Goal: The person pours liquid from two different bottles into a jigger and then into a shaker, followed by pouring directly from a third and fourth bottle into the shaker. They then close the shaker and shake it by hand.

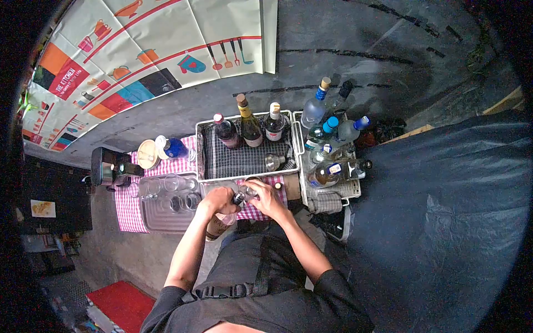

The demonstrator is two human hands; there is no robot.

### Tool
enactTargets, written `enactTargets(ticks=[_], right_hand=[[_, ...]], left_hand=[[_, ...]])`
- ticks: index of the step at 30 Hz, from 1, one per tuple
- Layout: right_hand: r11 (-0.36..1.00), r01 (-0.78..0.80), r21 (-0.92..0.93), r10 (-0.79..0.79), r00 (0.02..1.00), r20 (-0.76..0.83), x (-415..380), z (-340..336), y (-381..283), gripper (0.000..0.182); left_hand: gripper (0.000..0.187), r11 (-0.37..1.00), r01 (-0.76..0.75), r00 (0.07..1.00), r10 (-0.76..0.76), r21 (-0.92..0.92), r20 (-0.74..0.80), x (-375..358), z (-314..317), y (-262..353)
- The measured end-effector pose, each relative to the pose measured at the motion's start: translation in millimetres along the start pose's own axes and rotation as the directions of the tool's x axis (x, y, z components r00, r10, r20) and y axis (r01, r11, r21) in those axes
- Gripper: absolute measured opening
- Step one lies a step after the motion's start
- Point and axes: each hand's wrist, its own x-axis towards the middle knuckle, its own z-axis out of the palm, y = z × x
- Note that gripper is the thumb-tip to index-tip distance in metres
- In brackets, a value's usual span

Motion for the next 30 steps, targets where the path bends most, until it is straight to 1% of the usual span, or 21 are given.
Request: enactTargets(ticks=[4,7,10,13,17,20,30], right_hand=[[1.0,0.009,-0.007,-0.009,1.0,0.007,1,-1,0,0.057],[1.0,-0.014,-0.006,0.014,1.0,0.017,1,-1,0,0.057],[0.999,-0.034,0.0,0.034,0.999,0.037,1,-1,-1,0.057],[1.0,-0.012,-0.018,0.013,0.999,0.031,1,0,1,0.057],[1.0,-0.012,-0.015,0.013,0.999,0.036,1,0,2,0.057],[1.0,-0.016,-0.012,0.016,0.999,0.037,1,1,3,0.056],[1.0,-0.006,-0.008,0.006,0.999,0.047,2,0,3,0.054]], left_hand=[[0.048,1.0,0.008,0.999,-0.008,-0.004,0.054,2,-3,1],[0.046,1.0,0.012,0.997,-0.012,0.001,0.077,1,-7,4],[0.045,1.0,0.01,0.997,-0.009,-0.013,0.079,2,-5,2],[0.044,0.999,0.036,0.996,-0.032,-0.039,0.087,3,-5,1],[0.044,0.998,0.052,0.993,-0.048,-0.03,0.104,3,-5,2],[0.044,1.0,0.019,0.997,-0.018,-0.006,0.08,-1,-9,5],[0.045,0.999,0.053,0.994,-0.052,-0.008,0.095,-1,-10,6]])
